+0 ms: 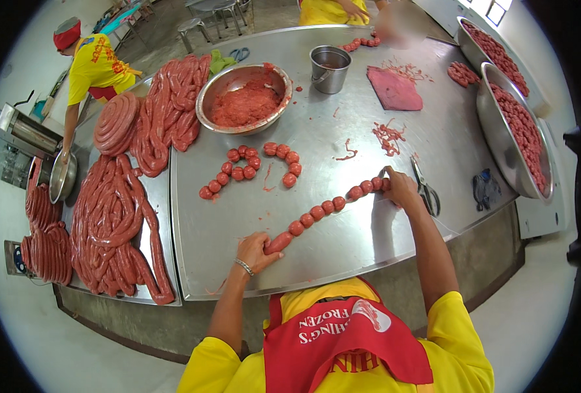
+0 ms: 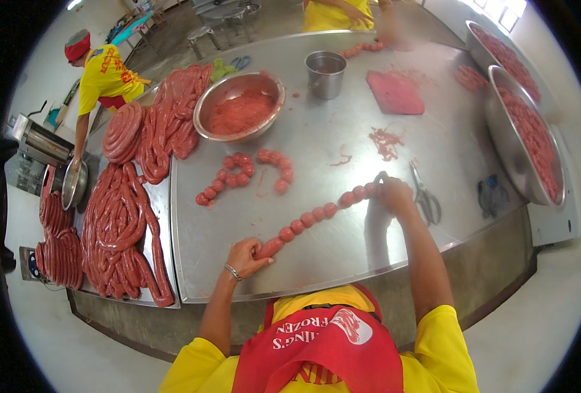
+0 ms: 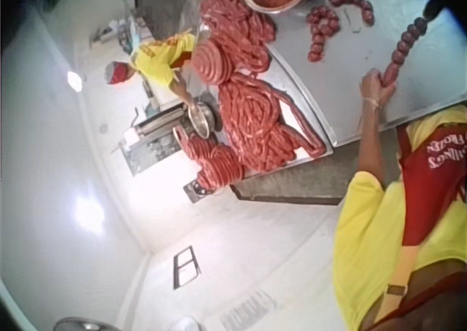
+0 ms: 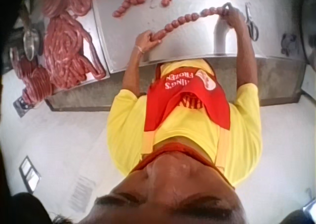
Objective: The person forms linked sausage links by hand from a long stuffed casing on a stainless steel table. They repeatedly pinch and twist the casing to create uniform links, then use scissors to cut the links and place them into a metal bowl. Other workers are visible in the background performing similar tasks.
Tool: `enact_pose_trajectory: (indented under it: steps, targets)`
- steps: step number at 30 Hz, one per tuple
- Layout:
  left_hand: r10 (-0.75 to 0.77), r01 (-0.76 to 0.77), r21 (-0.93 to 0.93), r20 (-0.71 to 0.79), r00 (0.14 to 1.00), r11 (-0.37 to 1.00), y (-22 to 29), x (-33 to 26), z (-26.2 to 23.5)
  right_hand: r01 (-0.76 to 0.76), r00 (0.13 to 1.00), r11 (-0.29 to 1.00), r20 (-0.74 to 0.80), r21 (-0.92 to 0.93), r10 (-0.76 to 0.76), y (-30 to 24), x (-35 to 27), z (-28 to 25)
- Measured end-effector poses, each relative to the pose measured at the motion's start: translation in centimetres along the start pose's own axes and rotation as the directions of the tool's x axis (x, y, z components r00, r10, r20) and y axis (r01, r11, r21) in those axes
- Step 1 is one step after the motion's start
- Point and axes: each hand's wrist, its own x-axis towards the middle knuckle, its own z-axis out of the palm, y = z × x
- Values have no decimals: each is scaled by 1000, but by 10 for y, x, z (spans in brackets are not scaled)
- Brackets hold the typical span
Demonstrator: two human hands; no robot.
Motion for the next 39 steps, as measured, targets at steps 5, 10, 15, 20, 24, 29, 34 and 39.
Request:
enact_pose_trajectory:
  steps: [5,10,15,20,24,29,34,39]
  targets:
    - [258,-219,168,-268,928,961,22,-1,26,-14,999,1000,31,-2,14,-4,0,-1]
    - [-109,109,34,9,994,994,35,3,40,-49,997,999,61,10,48,-7,-1,-6]
    - [-95,307,-684,330,939,662,40,1,32,-59,994,998,95,-2,59,-8,1,-9]
    - [125,413,-889,395,910,-198,32,-3,48,-6,999,1000,35,-27,7,-21,-5,-19]
    - [130,453,-801,439,889,-390,47,-5,50,-5,1000,982,8,-187,6,-27,12,11]
    - [38,478,-866,478,877,-147,40,0,60,345,938,886,84,-311,-336,-148,-28,61]
    - [-161,417,-899,396,904,134,44,-2,46,586,741,750,171,308,-649,-198,-144,30]
    - [-68,464,-885,462,884,24,40,-2,55,248,899,678,96,692,-427,-86,-157,28]
